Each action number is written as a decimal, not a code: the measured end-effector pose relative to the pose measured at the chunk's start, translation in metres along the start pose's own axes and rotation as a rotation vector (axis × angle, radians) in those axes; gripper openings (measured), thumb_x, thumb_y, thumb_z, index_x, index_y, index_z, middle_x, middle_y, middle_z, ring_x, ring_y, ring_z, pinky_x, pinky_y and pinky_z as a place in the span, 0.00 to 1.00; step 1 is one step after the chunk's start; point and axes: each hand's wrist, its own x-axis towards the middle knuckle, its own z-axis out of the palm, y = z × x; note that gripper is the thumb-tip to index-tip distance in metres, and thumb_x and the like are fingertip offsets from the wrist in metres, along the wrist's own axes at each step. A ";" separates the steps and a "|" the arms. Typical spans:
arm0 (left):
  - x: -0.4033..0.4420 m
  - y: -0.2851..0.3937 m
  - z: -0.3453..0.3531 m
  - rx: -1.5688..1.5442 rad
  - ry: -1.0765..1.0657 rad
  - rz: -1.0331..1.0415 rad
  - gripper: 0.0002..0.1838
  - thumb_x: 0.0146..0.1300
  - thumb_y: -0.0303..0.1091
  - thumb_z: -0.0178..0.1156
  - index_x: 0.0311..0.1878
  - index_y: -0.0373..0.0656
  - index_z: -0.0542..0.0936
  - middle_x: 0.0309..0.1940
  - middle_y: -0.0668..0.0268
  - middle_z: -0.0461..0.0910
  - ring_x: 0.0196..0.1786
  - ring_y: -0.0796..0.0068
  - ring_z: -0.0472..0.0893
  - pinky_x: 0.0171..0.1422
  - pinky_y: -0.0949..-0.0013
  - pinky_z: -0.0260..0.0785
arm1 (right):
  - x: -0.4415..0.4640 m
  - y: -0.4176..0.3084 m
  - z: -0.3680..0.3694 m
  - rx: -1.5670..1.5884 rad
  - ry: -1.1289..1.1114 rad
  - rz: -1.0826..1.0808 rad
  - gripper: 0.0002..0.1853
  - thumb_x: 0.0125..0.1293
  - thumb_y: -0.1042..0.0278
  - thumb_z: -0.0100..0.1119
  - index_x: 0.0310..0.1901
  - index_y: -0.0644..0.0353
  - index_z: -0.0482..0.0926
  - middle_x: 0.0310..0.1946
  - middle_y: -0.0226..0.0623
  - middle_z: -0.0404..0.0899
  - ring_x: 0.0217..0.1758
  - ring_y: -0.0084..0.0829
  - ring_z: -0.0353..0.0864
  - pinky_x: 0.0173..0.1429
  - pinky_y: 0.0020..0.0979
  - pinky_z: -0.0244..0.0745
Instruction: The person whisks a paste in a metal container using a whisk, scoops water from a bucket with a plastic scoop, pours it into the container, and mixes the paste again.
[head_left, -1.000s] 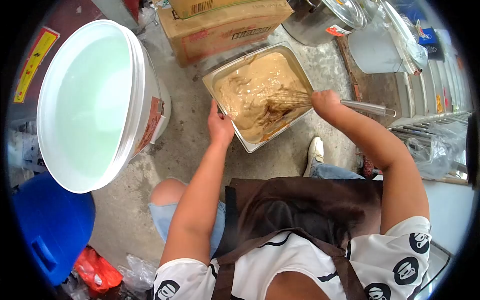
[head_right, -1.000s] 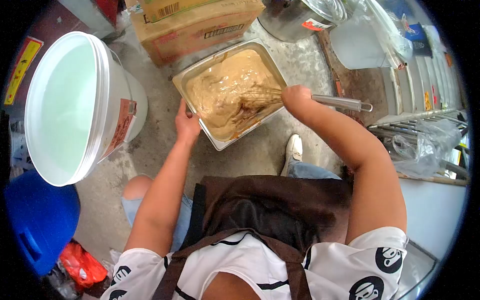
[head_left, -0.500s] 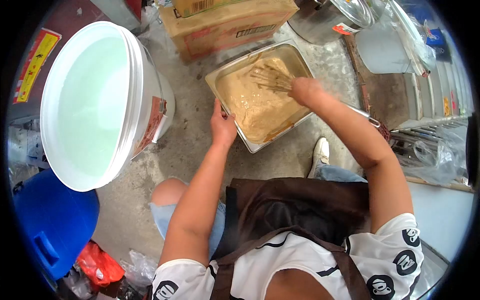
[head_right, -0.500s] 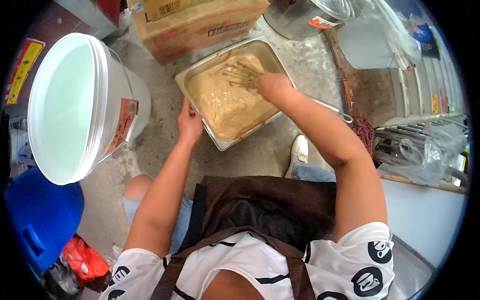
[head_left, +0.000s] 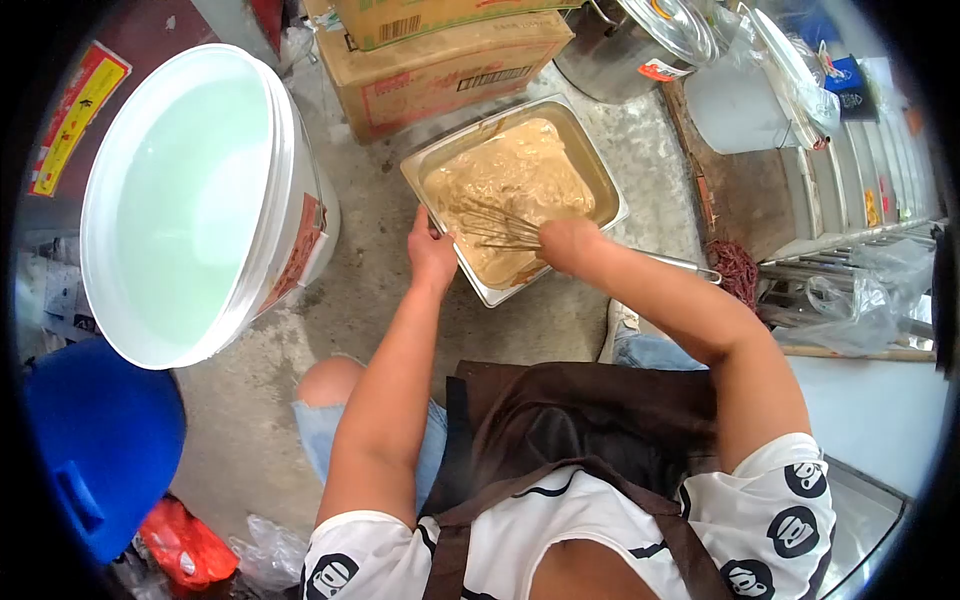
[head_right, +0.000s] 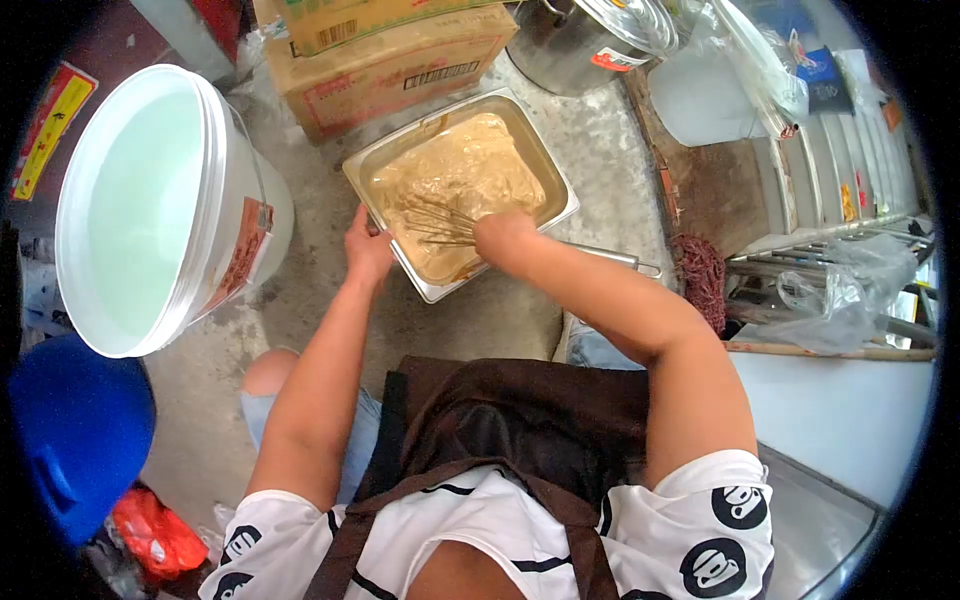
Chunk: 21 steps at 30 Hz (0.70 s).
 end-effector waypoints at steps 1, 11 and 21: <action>-0.001 -0.001 0.000 -0.005 0.012 0.007 0.36 0.50 0.20 0.58 0.65 0.40 0.59 0.23 0.66 0.70 0.27 0.75 0.70 0.35 0.71 0.66 | -0.007 0.001 0.001 0.000 -0.034 0.049 0.10 0.57 0.69 0.50 0.36 0.57 0.81 0.37 0.41 0.81 0.40 0.38 0.81 0.40 0.37 0.76; -0.003 0.005 -0.003 0.107 0.003 0.007 0.37 0.50 0.22 0.59 0.65 0.41 0.58 0.22 0.66 0.70 0.26 0.74 0.71 0.34 0.70 0.66 | -0.013 0.087 0.023 -0.174 0.019 0.241 0.09 0.57 0.70 0.48 0.35 0.59 0.78 0.32 0.43 0.81 0.37 0.38 0.82 0.39 0.35 0.76; -0.006 0.011 -0.003 0.119 -0.015 -0.060 0.37 0.51 0.24 0.58 0.66 0.41 0.56 0.25 0.66 0.70 0.28 0.74 0.71 0.37 0.70 0.66 | 0.021 0.122 0.005 -0.140 0.162 0.360 0.11 0.59 0.68 0.47 0.36 0.61 0.79 0.36 0.47 0.80 0.41 0.40 0.81 0.42 0.37 0.77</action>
